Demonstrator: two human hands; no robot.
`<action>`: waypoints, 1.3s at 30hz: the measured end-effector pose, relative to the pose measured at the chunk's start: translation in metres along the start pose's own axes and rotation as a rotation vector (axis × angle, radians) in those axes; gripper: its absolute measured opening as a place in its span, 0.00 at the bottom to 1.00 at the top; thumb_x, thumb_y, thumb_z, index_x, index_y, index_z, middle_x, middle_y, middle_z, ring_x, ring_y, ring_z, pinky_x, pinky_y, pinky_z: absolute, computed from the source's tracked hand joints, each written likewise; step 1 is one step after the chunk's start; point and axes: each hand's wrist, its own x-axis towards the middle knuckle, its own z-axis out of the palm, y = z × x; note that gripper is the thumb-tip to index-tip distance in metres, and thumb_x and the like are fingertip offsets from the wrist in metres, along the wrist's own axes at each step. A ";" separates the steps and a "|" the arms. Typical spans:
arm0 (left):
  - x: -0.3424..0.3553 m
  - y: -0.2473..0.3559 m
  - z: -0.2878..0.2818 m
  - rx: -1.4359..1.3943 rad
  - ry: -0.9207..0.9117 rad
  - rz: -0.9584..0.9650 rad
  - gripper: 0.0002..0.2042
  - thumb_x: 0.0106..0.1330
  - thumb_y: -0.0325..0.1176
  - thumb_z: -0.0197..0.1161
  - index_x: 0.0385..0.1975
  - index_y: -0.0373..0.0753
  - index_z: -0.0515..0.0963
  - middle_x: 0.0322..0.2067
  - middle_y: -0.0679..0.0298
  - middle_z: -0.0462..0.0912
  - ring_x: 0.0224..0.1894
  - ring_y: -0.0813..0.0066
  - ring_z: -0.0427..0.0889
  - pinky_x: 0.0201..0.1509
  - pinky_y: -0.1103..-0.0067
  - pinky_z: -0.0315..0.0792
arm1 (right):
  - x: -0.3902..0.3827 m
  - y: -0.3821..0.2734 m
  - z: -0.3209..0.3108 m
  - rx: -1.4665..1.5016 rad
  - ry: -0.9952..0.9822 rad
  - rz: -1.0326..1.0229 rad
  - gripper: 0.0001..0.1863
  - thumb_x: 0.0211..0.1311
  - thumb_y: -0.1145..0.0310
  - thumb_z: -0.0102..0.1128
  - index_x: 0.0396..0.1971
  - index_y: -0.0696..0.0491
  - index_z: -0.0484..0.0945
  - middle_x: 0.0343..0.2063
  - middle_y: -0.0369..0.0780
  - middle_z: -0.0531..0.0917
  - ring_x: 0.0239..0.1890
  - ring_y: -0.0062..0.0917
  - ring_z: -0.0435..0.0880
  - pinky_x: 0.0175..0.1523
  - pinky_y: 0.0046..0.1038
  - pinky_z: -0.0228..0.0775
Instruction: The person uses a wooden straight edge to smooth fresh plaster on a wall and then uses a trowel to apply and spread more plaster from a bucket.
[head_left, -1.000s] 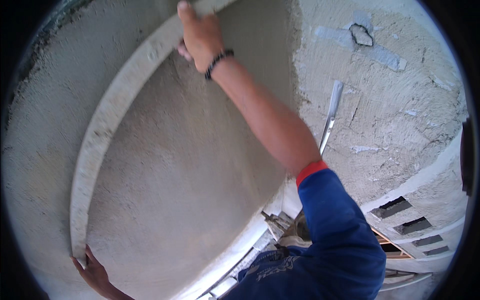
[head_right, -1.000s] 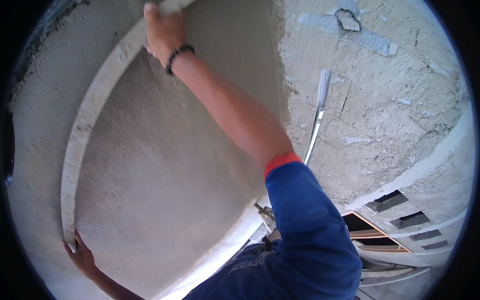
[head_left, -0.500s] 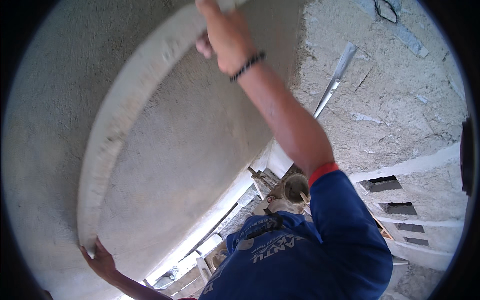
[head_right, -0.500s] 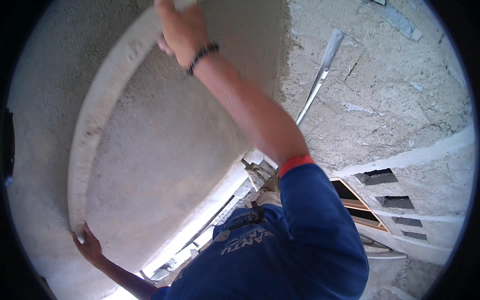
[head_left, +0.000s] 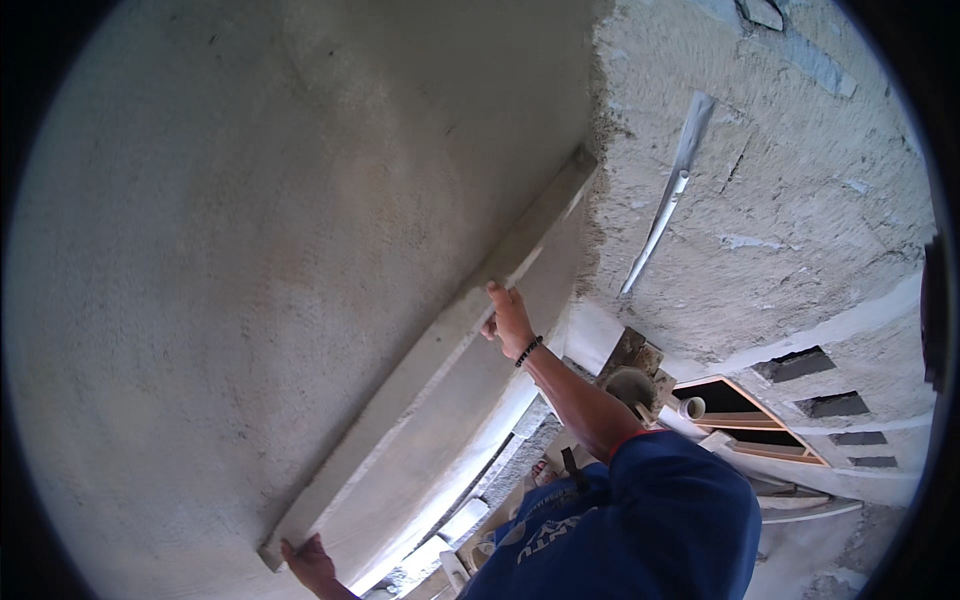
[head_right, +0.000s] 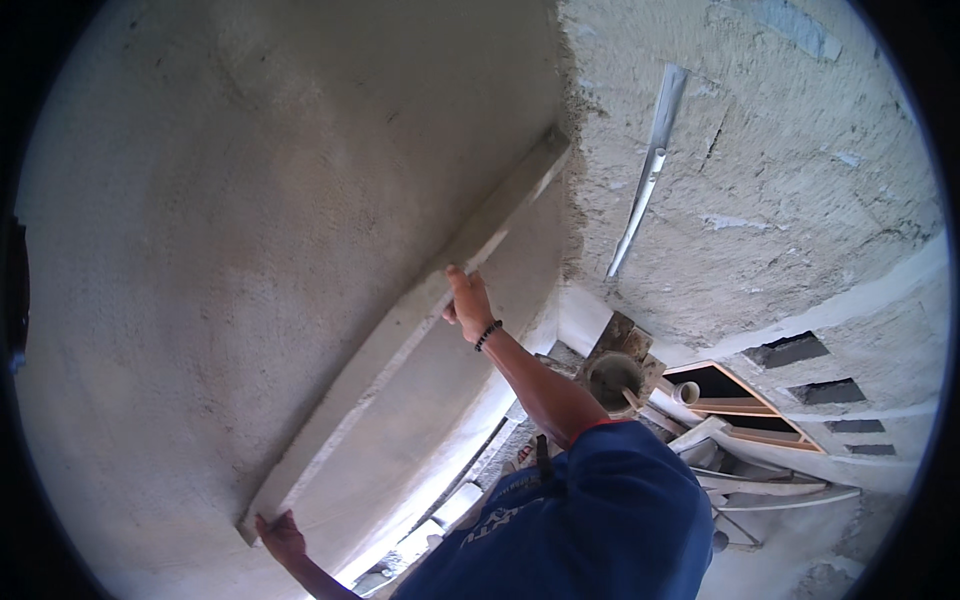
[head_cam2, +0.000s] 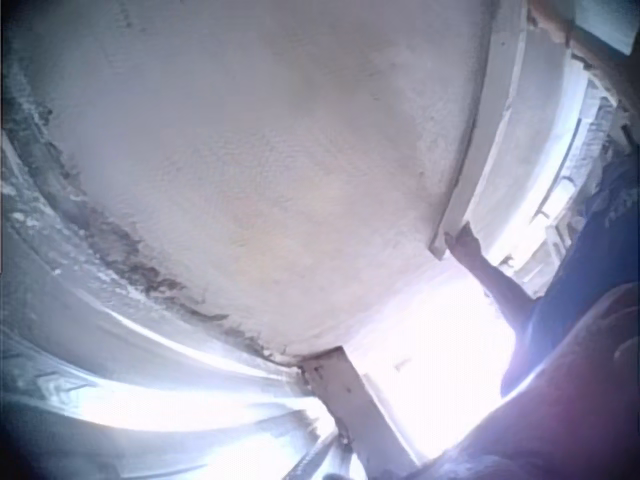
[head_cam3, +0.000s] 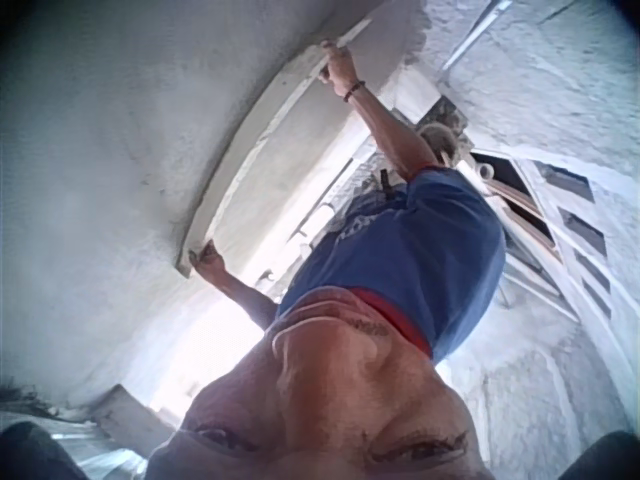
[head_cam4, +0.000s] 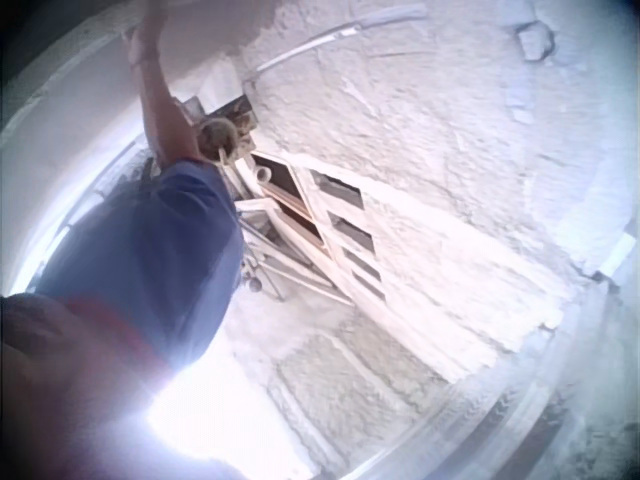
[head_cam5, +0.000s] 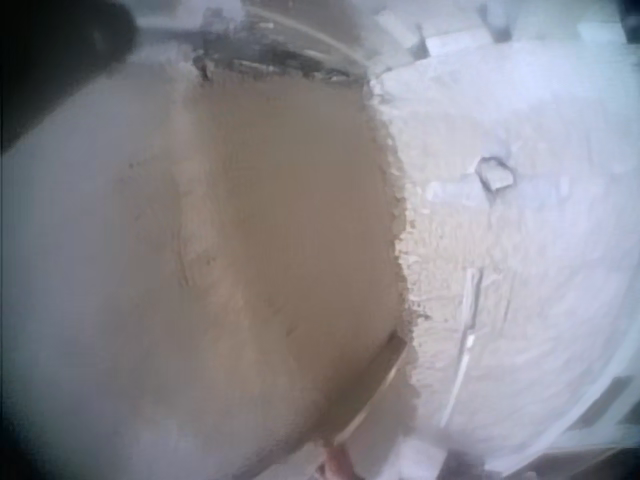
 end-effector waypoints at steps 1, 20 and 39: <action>0.002 -0.012 0.000 0.007 -0.002 0.002 0.21 0.61 0.46 0.54 0.49 0.39 0.69 0.45 0.61 0.75 0.45 0.68 0.76 0.42 0.70 0.75 | 0.007 0.010 -0.010 0.010 -0.002 0.016 0.21 0.56 0.50 0.52 0.32 0.53 0.61 0.08 0.35 0.67 0.06 0.20 0.68 0.09 0.21 0.56; 0.036 -0.161 -0.008 -0.001 0.040 -0.154 0.22 0.61 0.47 0.53 0.52 0.43 0.66 0.51 0.62 0.71 0.53 0.64 0.70 0.50 0.61 0.68 | 0.102 0.208 -0.182 0.043 0.085 0.431 0.19 0.58 0.49 0.49 0.27 0.51 0.70 0.13 0.38 0.74 0.10 0.23 0.71 0.13 0.23 0.61; 0.016 -0.055 -0.001 -0.436 0.120 -0.389 0.16 0.62 0.40 0.53 0.41 0.32 0.73 0.33 0.54 0.79 0.37 0.58 0.76 0.50 0.61 0.70 | 0.030 0.018 -0.046 0.020 -0.076 -0.005 0.26 0.54 0.53 0.57 0.32 0.61 0.60 0.15 0.39 0.70 0.08 0.20 0.70 0.11 0.21 0.59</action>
